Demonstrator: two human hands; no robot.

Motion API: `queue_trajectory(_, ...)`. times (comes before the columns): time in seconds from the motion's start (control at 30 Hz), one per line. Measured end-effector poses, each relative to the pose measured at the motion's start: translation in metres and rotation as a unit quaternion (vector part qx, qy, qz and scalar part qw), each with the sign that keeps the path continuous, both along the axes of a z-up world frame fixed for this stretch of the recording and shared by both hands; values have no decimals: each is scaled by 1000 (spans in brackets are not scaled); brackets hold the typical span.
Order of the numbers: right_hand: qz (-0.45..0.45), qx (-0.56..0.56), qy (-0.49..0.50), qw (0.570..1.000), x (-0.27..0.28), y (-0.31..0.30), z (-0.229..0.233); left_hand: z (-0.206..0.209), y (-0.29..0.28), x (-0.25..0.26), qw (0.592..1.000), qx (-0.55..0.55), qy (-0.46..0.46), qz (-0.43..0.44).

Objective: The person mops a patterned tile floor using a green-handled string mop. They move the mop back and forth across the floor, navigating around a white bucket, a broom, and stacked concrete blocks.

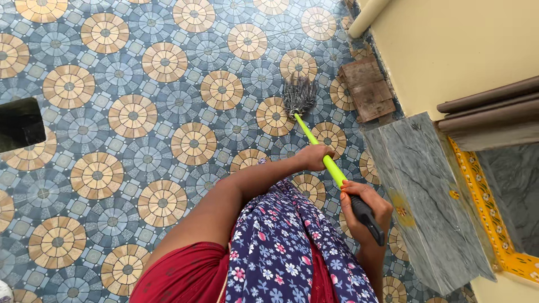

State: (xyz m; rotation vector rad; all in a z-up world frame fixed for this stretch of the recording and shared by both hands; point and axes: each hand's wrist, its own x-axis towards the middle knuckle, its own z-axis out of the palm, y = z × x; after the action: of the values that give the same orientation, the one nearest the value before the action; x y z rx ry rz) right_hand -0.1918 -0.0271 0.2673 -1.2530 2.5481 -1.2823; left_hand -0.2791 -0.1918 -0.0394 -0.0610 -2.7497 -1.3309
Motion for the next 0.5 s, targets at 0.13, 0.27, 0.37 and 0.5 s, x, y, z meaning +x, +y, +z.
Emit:
queue_trajectory(0.13,-23,26,31,999,13,26,-5,-1,39,6,999,-2,35,-36)
queue_trajectory(0.27,-40,-35,12,998,33,61,-6,27,62,32,997,-59,-16,-46)
queue_trajectory(0.37,-33,-103,-9,994,37,89,-13,49,71,53,990,-118,-26,-67)
queue_trajectory(0.5,43,-159,-82,983,29,108,-20,57,71,88,994,-100,-49,23)
